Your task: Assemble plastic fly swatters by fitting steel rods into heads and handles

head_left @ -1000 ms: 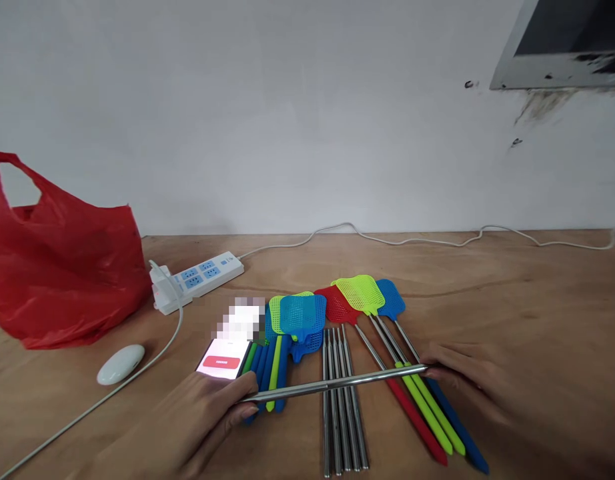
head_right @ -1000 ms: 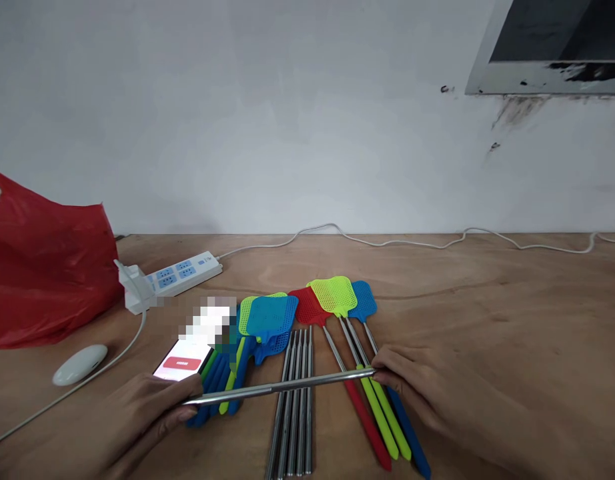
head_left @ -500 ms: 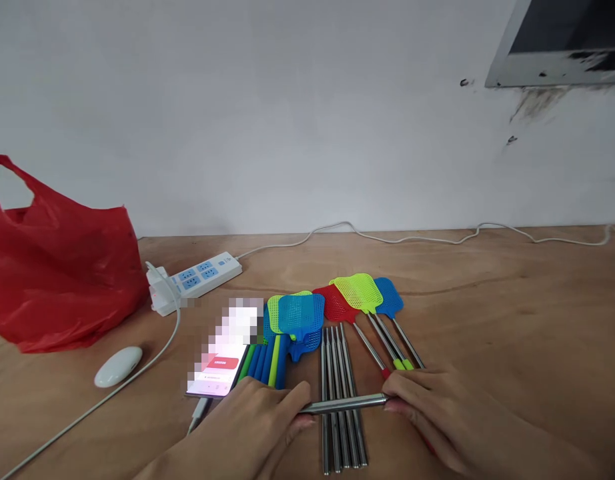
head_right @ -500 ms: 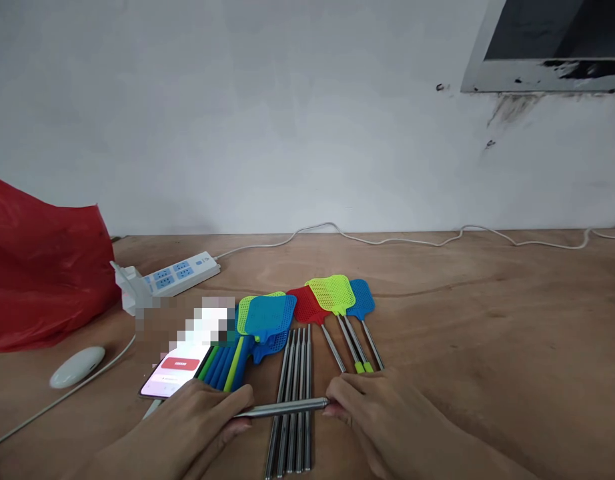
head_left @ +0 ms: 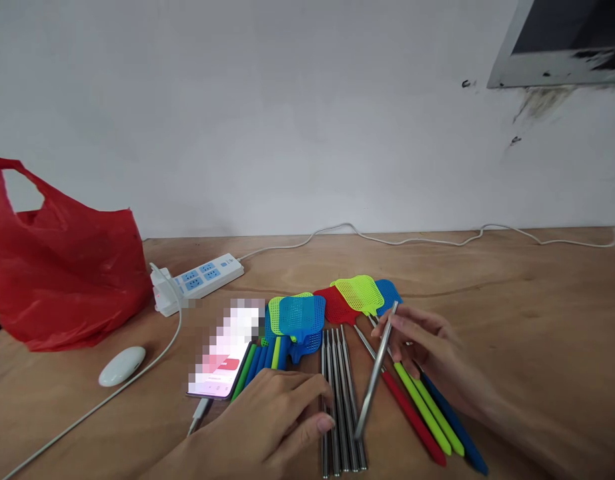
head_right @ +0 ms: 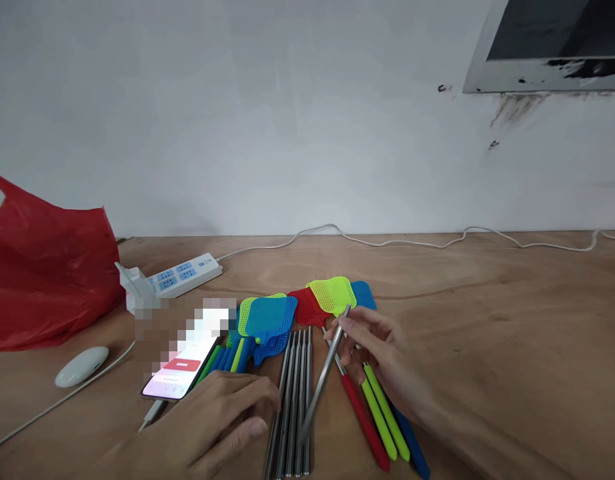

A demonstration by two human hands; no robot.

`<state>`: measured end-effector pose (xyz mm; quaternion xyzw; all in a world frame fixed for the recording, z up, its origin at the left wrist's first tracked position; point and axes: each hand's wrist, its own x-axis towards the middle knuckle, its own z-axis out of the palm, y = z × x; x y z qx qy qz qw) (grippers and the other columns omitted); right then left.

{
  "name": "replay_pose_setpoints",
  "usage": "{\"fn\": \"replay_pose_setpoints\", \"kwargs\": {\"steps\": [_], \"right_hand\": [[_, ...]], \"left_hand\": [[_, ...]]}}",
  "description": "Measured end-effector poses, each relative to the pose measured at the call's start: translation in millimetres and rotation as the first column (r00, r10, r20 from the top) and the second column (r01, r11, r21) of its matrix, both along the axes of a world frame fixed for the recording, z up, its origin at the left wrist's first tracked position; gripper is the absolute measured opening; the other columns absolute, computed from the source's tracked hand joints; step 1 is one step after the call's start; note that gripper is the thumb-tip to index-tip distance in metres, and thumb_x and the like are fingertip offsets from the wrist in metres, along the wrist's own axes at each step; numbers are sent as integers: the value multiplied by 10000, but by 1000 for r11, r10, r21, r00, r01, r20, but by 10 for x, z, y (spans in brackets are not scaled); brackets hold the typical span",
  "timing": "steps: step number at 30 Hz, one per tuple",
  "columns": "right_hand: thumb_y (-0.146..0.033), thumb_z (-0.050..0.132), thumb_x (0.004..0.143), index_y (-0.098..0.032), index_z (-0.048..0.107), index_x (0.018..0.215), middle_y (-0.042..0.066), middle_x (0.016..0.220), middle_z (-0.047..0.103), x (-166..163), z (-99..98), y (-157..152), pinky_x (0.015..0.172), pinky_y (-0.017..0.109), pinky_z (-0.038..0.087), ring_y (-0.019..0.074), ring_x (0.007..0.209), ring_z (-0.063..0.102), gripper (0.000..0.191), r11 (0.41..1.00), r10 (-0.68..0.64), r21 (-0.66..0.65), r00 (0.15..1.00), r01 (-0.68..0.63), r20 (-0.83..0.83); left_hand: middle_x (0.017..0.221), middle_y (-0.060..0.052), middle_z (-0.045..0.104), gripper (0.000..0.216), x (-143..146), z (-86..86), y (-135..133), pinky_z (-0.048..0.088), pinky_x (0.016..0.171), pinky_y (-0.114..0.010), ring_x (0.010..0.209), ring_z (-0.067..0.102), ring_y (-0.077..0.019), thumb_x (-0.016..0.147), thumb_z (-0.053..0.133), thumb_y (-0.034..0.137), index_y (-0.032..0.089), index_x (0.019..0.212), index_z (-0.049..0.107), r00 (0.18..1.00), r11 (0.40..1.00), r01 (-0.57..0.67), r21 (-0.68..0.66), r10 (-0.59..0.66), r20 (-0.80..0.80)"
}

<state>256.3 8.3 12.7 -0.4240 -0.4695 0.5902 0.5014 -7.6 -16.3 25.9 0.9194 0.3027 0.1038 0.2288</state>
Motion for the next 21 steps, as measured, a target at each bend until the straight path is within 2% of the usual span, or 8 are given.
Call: {"fn": "replay_pose_setpoints", "kwargs": {"steps": [2, 4, 8, 10, 12, 15, 18, 21], "right_hand": [[-481, 769, 786, -193, 624, 835, 18, 756, 712, -11, 6, 55, 367, 152, 377, 73, 468, 514, 326, 996, -90, -35, 992, 87, -84], [-495, 777, 768, -198, 586, 868, 10, 727, 710, -18, -21, 106, 350, 158, 377, 70, 426, 492, 367, 992, -127, -37, 990, 125, -63], [-557, 711, 802, -219, 524, 1104, -9, 697, 698, -30, -154, 175, 341, 205, 376, 112, 390, 511, 491, 1000, -18, 8, 980, 17, 200], [-534, 644, 867, -228, 503, 1218, -19, 705, 685, -27, -218, 198, 374, 224, 365, 125, 410, 518, 487, 991, -10, 126, 903, -49, 429], [-465, 588, 925, -233, 523, 1261, -29, 690, 657, -13, -250, 220, 438, 242, 350, 123, 442, 499, 414, 936, -161, 341, 757, -86, 633], [-378, 516, 978, -227, 572, 1223, -38, 664, 609, 13, -242, 244, 503, 264, 323, 122, 474, 472, 293, 816, -374, 558, 597, -150, 709], [-334, 472, 998, -227, 614, 1093, -44, 627, 564, 25, -228, 232, 523, 268, 308, 128, 492, 483, 202, 786, -403, 578, 527, -221, 748], [-274, 511, 954, -214, 603, 852, -40, 576, 530, 29, -269, 191, 540, 275, 288, 136, 511, 500, 150, 775, -394, 535, 405, -337, 825]], "left_hand": [[904, -5, 656, 245, -6, -13, 45, 440, 695, -282, 778, 625, -176, 1066, 336, 331, 230, 958, 531, 999, 999, -33, 14, 33, -4], [910, -15, 663, 244, -9, -61, 91, 452, 731, -296, 814, 633, -188, 1060, 358, 301, 223, 956, 564, 997, 996, -70, 51, 72, -38], [902, -27, 674, 240, -3, -171, 179, 451, 781, -342, 838, 627, -212, 1041, 386, 236, 204, 906, 582, 990, 988, -68, 136, 83, -113], [904, -30, 674, 235, 0, -192, 220, 445, 793, -358, 835, 618, -215, 1032, 394, 218, 197, 878, 571, 988, 985, -58, 164, 80, -132], [906, -32, 671, 227, 0, -187, 261, 439, 797, -363, 834, 611, -215, 1026, 401, 211, 194, 868, 564, 988, 982, -51, 180, 76, -135], [899, -29, 665, 218, 1, -163, 312, 431, 786, -360, 827, 603, -212, 1022, 403, 208, 194, 873, 560, 988, 981, -47, 190, 73, -137], [888, -27, 662, 229, 15, -171, 342, 422, 763, -357, 816, 599, -213, 1023, 392, 209, 194, 866, 559, 985, 976, -50, 212, 83, -150], [862, -22, 655, 220, 29, -229, 343, 417, 799, -370, 812, 606, -212, 1009, 412, 205, 194, 845, 557, 987, 972, -28, 235, 65, -148]]}}
